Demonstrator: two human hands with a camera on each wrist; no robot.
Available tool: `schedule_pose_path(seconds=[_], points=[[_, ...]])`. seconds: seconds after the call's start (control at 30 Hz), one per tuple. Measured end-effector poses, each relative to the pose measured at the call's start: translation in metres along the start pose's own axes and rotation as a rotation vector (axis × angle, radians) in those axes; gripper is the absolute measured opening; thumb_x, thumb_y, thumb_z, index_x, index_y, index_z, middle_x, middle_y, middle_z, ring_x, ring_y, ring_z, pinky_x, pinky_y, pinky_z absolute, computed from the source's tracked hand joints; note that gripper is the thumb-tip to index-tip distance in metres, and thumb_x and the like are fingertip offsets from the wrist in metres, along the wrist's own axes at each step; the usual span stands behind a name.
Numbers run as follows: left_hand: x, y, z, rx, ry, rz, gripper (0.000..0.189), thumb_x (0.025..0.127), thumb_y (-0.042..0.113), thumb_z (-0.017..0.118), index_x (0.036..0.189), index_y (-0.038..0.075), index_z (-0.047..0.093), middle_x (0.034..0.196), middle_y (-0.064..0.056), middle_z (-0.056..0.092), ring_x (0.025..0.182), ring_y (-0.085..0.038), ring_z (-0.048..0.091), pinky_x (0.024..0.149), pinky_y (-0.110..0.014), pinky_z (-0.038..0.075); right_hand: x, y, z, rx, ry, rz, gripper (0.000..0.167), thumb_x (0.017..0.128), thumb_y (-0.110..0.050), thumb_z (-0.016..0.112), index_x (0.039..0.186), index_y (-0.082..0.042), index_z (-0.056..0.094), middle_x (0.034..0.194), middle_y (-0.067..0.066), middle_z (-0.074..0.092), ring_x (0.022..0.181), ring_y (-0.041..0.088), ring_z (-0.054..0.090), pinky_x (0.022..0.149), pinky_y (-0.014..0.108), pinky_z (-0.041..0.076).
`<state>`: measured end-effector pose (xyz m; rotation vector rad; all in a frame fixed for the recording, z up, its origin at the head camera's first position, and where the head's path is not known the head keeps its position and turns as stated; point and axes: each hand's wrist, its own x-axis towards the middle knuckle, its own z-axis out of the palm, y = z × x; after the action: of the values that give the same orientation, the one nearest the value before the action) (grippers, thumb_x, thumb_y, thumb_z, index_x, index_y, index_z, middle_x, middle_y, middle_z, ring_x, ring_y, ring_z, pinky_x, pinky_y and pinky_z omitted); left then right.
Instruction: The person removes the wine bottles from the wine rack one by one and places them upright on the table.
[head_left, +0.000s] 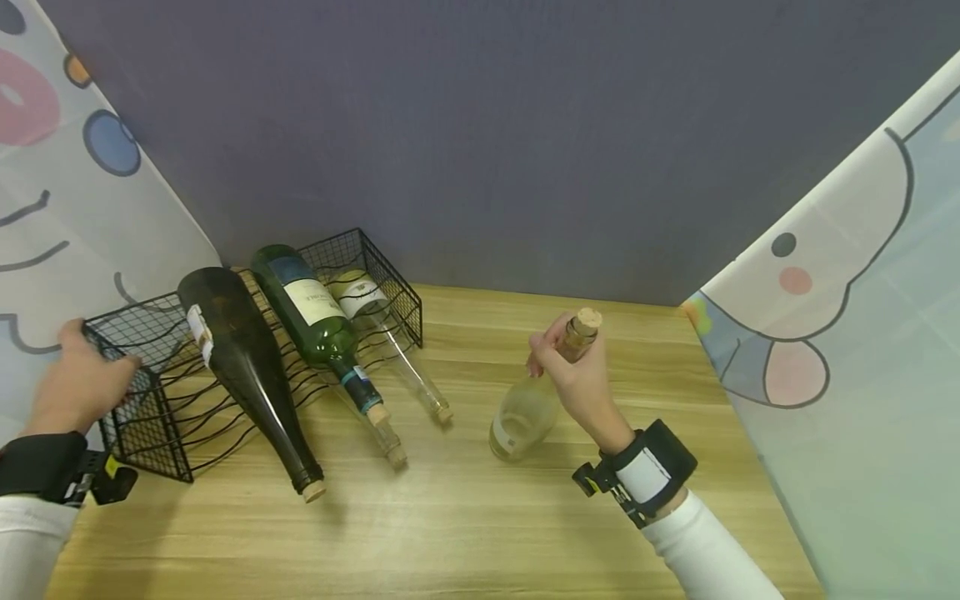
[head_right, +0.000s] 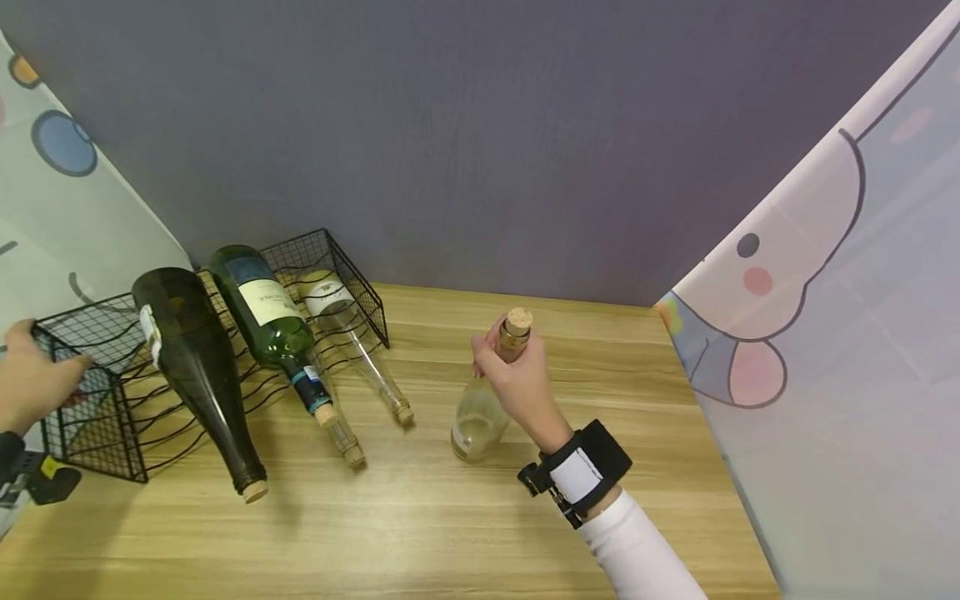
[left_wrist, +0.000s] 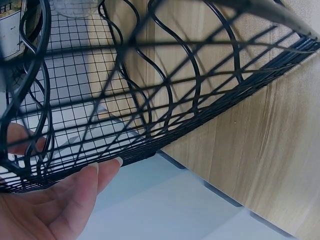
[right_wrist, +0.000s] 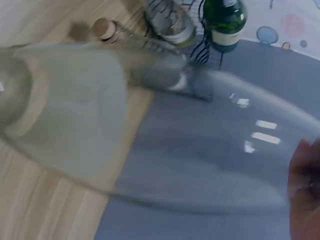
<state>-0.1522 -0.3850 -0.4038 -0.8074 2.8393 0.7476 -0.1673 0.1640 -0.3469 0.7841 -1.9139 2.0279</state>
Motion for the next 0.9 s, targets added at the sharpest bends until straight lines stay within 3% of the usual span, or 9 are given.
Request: schedule_pose_path(seconds=[0.2,0.33,0.47,0.67,0.9], points=[[-0.001,0.001,-0.002,-0.001,-0.001,-0.006,0.085,0.099,0.023,0.037,0.148,-0.01,-0.023,0.117,-0.059,0.035,0.082,-0.058,0.052,0.062,-0.059,0.046,-0.002,0.003,-0.01,0.018,-0.13,0.066,0.024,0.088,0.011,0.055,0.08,-0.011,0.051,0.068,-0.005,0.061,0.059,0.013,0.06,0.058,0.027,0.055],[0.001,-0.001,-0.001,-0.002,-0.001,-0.008,0.084,0.099,0.022,0.037,0.148,-0.009,-0.024,0.114,-0.058,0.036,0.074,-0.053,0.053,0.058,-0.055,0.045,-0.004,0.001,-0.019,0.037,-0.243,0.107,0.021,0.086,0.011,0.051,0.087,-0.01,0.049,0.077,-0.003,0.063,0.071,0.013,0.062,0.068,0.026,0.055],[0.002,-0.002,0.0,-0.001,-0.001,0.0,0.085,0.099,0.024,0.037,0.148,-0.01,-0.023,0.118,-0.059,0.034,0.077,-0.055,0.052,0.059,-0.056,0.045,-0.004,0.0,-0.028,0.022,-0.368,0.117,0.02,0.081,0.013,0.047,0.095,-0.002,0.044,0.087,0.001,0.06,0.085,0.014,0.061,0.081,0.027,0.054],[0.001,-0.001,-0.001,0.0,-0.002,0.014,0.085,0.099,0.025,0.038,0.148,-0.01,-0.023,0.114,-0.059,0.035,0.077,-0.055,0.053,0.06,-0.057,0.046,0.003,-0.004,-0.041,-0.093,-0.498,0.183,0.018,0.082,0.013,0.051,0.098,0.004,0.048,0.095,0.007,0.058,0.096,0.017,0.06,0.091,0.028,0.053],[0.0,-0.002,-0.001,-0.012,-0.013,0.008,0.087,0.099,0.026,0.038,0.148,-0.01,-0.023,0.121,-0.06,0.031,0.091,-0.065,0.047,0.068,-0.065,0.046,0.011,-0.012,-0.05,-0.249,-0.611,0.245,0.019,0.086,0.005,0.059,0.103,-0.005,0.057,0.103,0.009,0.063,0.102,0.021,0.062,0.097,0.032,0.05]])
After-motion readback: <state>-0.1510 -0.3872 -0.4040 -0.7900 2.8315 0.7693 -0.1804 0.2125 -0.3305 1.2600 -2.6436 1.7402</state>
